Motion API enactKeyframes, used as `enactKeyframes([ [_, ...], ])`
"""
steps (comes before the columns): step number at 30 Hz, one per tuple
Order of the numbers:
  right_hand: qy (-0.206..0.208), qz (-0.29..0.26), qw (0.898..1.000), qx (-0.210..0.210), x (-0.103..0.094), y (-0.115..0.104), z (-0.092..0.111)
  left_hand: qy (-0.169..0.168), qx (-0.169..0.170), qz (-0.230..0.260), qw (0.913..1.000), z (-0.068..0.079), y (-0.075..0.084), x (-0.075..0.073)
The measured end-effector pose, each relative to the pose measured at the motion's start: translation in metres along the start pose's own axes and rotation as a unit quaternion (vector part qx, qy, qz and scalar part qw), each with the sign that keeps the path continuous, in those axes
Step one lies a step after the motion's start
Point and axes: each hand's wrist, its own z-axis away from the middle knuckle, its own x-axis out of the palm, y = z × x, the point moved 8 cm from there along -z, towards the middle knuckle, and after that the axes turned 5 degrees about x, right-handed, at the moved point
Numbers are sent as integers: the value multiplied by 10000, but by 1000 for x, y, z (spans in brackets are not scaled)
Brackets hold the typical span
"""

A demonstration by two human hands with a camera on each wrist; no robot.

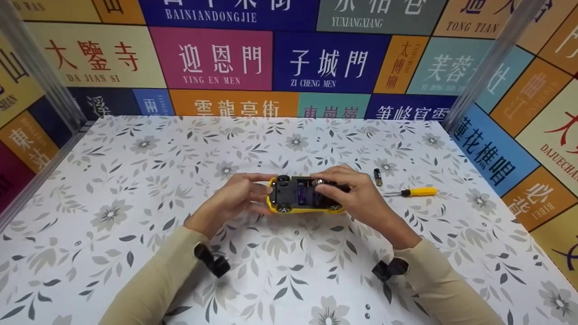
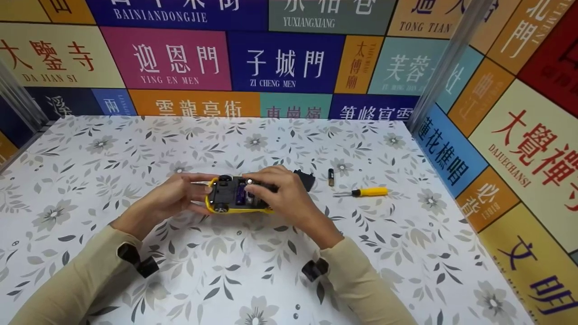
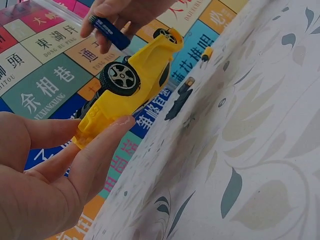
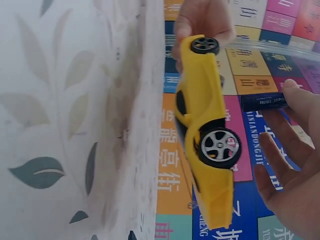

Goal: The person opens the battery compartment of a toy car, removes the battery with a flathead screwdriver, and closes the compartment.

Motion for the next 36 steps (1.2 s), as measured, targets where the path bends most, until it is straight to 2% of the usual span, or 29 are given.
enactKeyframes([
  [5,89,-31,9995,290,-12,0,-1,3,-11,-4,10000,-1,0,0],
  [12,273,-485,9977,389,-31,0,-3,-95,33,27,9999,0,0,1],
  [20,801,-801,9918,593,-67,11,-6,-64,-5,10,10000,0,0,2],
  [25,1155,-1111,9833,862,-90,28,-7,-68,33,30,10000,0,0,1],
  [29,1452,-1406,9726,1144,-106,45,-6,-70,62,49,9999,0,0,1],
  [36,1639,-1944,9545,1558,-118,74,-5,-116,79,49,9999,0,0,2],
])
